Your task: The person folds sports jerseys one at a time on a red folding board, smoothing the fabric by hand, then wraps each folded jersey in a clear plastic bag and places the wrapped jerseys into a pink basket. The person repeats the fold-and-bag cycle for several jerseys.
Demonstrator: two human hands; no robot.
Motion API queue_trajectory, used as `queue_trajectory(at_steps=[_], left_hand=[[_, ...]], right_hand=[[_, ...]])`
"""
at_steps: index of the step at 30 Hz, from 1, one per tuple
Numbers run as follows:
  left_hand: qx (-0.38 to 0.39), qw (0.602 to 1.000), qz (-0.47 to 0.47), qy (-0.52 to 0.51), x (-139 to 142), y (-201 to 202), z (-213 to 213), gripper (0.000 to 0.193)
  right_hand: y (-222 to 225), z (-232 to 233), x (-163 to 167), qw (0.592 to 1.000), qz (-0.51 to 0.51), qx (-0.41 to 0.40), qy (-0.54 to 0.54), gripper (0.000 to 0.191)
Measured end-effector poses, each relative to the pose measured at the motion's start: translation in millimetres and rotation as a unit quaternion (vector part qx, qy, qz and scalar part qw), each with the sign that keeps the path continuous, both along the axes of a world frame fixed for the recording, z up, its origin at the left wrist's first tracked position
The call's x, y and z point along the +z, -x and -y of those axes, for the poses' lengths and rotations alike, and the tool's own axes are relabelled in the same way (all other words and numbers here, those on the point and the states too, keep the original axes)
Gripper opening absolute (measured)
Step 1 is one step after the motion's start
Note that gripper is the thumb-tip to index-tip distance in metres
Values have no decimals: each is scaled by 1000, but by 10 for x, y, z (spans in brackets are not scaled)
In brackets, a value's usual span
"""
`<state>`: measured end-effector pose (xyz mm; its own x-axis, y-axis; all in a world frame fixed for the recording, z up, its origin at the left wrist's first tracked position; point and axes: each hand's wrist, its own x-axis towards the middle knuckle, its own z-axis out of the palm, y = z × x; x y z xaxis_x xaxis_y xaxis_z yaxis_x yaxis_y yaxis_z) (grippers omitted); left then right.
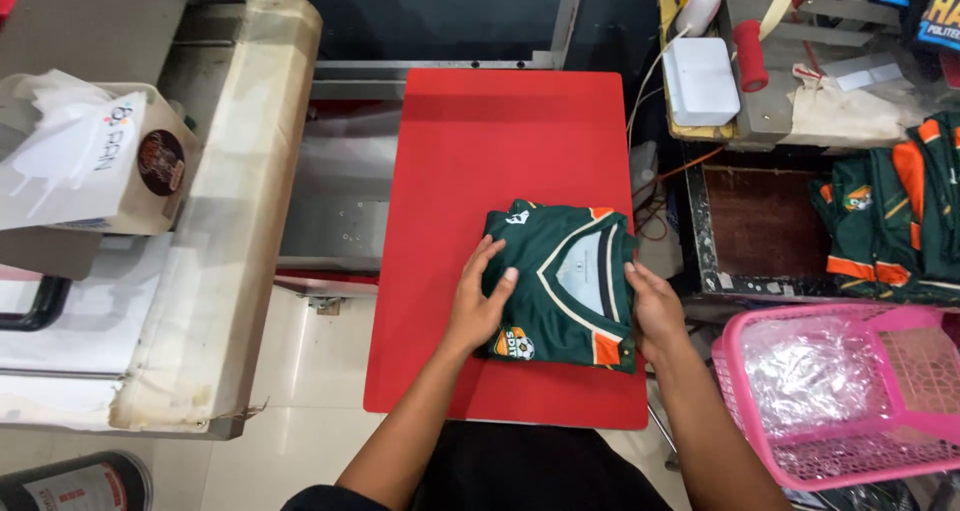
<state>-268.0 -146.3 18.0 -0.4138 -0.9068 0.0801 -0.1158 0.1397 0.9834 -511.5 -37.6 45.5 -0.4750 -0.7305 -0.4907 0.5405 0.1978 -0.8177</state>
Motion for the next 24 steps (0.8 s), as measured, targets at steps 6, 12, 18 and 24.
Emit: queue_trajectory(at_steps=[6,12,18,24], left_hand=[[-79,925,-317,-192,-31,-553,553,80],[32,866,-419,-270,-4,-1154,662,72],[103,864,-404,-282,-41,-1164,719,63],[135,894,-345,-251,-24,-1421,692,55]], right_hand=[[-944,616,562,970,-135,135,152,34],[-1560,1019,706,957,-129,182,187,40],[-525,589,351,969,-167,144,110,41],[436,-199,-185,966,-218,86,-108,47]])
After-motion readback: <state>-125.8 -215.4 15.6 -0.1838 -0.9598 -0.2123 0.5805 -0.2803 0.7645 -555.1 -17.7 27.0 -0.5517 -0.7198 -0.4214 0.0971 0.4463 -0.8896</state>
